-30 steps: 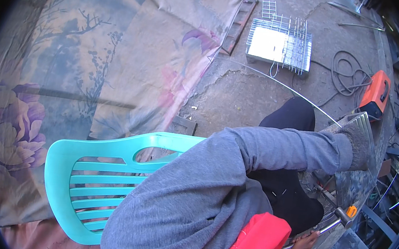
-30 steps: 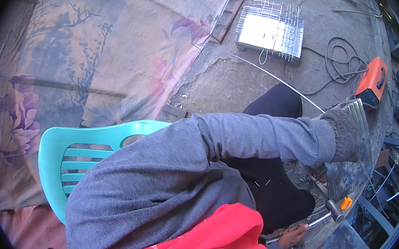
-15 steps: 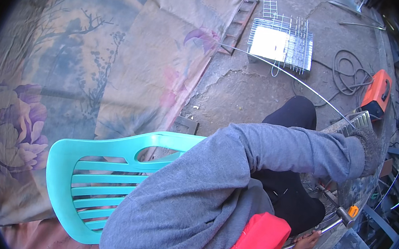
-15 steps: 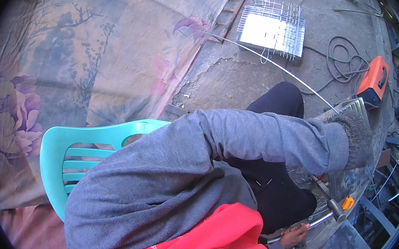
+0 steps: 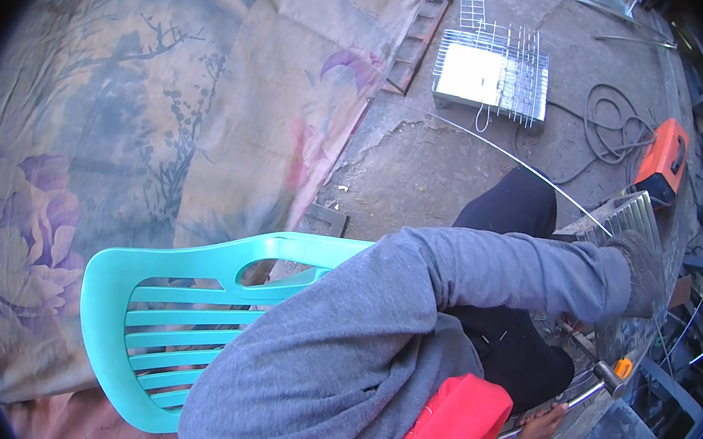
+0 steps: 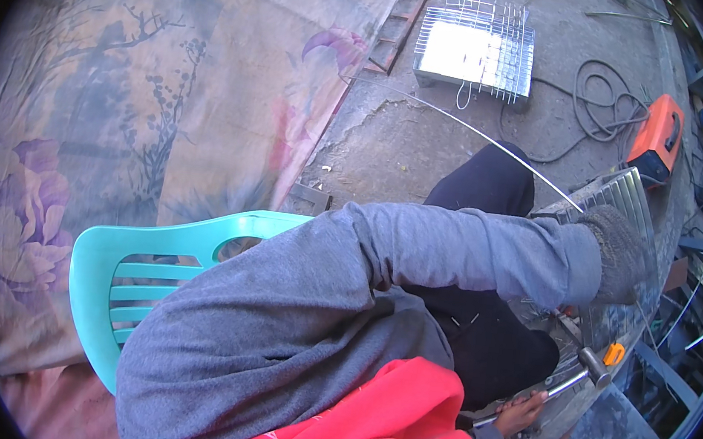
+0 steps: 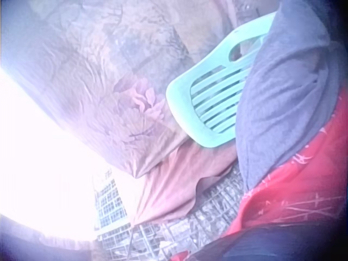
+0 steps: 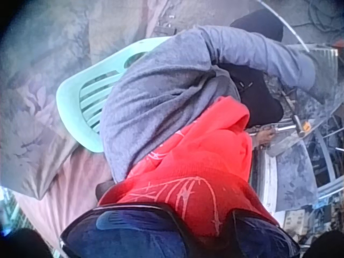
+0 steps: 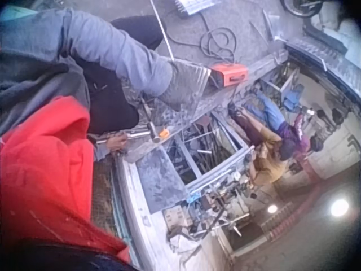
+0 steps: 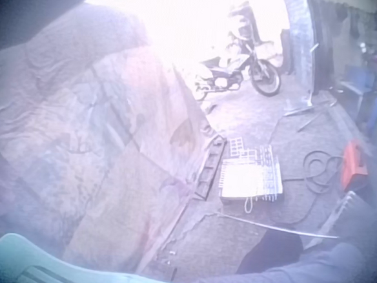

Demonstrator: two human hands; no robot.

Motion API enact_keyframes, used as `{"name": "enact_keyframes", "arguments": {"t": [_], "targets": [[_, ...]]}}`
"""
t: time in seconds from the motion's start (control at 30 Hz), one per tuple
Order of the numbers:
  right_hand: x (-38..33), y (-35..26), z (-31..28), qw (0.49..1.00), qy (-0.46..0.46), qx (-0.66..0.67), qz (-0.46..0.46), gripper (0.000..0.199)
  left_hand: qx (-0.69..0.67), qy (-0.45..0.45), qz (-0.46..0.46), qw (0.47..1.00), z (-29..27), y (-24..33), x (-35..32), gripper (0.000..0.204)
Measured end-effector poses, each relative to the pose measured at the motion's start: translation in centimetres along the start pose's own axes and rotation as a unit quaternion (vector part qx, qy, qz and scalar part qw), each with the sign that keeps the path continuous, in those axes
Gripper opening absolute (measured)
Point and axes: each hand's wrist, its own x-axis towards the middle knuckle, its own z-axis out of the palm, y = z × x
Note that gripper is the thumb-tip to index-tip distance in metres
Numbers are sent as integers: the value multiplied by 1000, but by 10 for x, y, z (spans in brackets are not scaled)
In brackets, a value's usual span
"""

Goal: Straightening a piece of metal wire by hammering it against a flat metal plate on a workbench.

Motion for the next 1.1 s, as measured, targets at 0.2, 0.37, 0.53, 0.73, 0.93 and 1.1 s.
{"name": "enact_keyframes", "arguments": {"t": [0.2, 0.37, 0.53, 0.73, 0.93, 1.1], "targets": [[1, 0, 0, 1000, -9, -7, -13, 61, 13, -64, -63, 996, -29, -31, -29, 46], [-3, 1, 1, 1000, 0, -18, -10, 63, -61, -165, -64, 982, -16, -97, -39, 53], [-17, -10, 4, 1000, 0, 2, -3, 63, -38, -228, -91, 969, 13, -166, -42, 58], [-4, -4, 0, 996, 36, 29, 73, 47, -19, -270, -117, 956, 21, -191, -17, 64], [-6, -28, 6, 998, -13, 53, 36, 41, 92, -299, -197, 929, 13, -231, -14, 69], [-18, -29, 8, 994, -1, 105, 40, 36, 119, -300, -182, 929, 17, -230, -3, 67]]}}
